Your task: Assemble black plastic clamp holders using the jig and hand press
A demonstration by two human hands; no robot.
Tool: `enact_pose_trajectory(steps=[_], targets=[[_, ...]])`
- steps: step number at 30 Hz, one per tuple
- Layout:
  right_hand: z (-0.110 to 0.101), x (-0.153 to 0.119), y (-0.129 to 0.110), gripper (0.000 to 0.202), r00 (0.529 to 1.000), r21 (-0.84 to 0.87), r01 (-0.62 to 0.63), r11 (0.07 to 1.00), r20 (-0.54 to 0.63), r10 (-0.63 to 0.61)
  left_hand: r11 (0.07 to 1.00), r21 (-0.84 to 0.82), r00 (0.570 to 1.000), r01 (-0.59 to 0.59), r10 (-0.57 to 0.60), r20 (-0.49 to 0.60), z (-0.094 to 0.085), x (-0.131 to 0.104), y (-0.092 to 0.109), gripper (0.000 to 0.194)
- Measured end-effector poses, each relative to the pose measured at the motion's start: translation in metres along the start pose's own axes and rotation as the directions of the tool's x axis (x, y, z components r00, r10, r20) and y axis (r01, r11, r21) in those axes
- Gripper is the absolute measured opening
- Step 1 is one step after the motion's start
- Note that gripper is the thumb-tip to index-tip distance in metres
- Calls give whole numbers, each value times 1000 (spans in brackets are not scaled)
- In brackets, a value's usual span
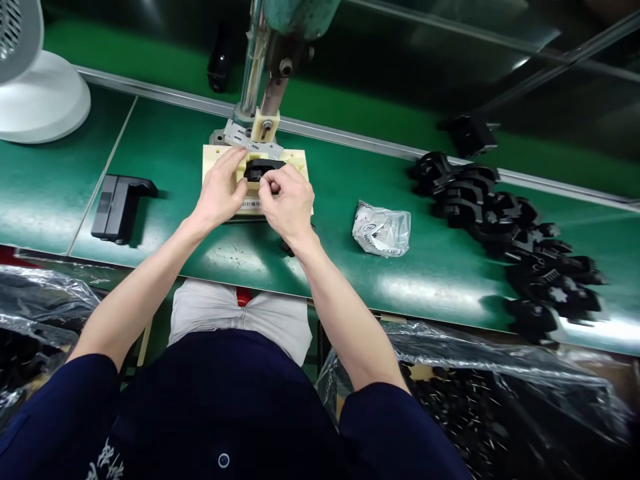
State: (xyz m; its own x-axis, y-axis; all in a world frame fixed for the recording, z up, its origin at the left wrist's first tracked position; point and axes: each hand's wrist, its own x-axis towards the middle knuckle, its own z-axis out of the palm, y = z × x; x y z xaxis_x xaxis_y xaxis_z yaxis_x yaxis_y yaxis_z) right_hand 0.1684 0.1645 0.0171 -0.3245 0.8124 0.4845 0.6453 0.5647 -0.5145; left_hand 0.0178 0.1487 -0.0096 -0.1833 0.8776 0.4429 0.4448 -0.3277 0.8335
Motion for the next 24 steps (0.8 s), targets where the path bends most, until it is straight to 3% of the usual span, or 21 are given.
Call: enact_pose_trajectory(steps=[4, 9, 16, 24], targets=[[5, 11, -4, 14, 995, -59, -62, 996, 78, 66, 998, -53, 999, -18, 20, 32, 3, 3, -11, 40], [9, 16, -5, 15, 989, -73, -77, 994, 123, 86, 995, 10, 992, -98, 96, 80, 2, 3, -21, 39], [-2, 10, 1, 15, 998, 99, -54, 994, 49, 49, 981, 63, 980, -183, 177, 93, 1, 0, -29, 39], [-11, -17, 6, 17, 993, 228, -111, 967, -20, 118, 965, 62, 959, -256, 246, 142, -1, -3, -32, 50]])
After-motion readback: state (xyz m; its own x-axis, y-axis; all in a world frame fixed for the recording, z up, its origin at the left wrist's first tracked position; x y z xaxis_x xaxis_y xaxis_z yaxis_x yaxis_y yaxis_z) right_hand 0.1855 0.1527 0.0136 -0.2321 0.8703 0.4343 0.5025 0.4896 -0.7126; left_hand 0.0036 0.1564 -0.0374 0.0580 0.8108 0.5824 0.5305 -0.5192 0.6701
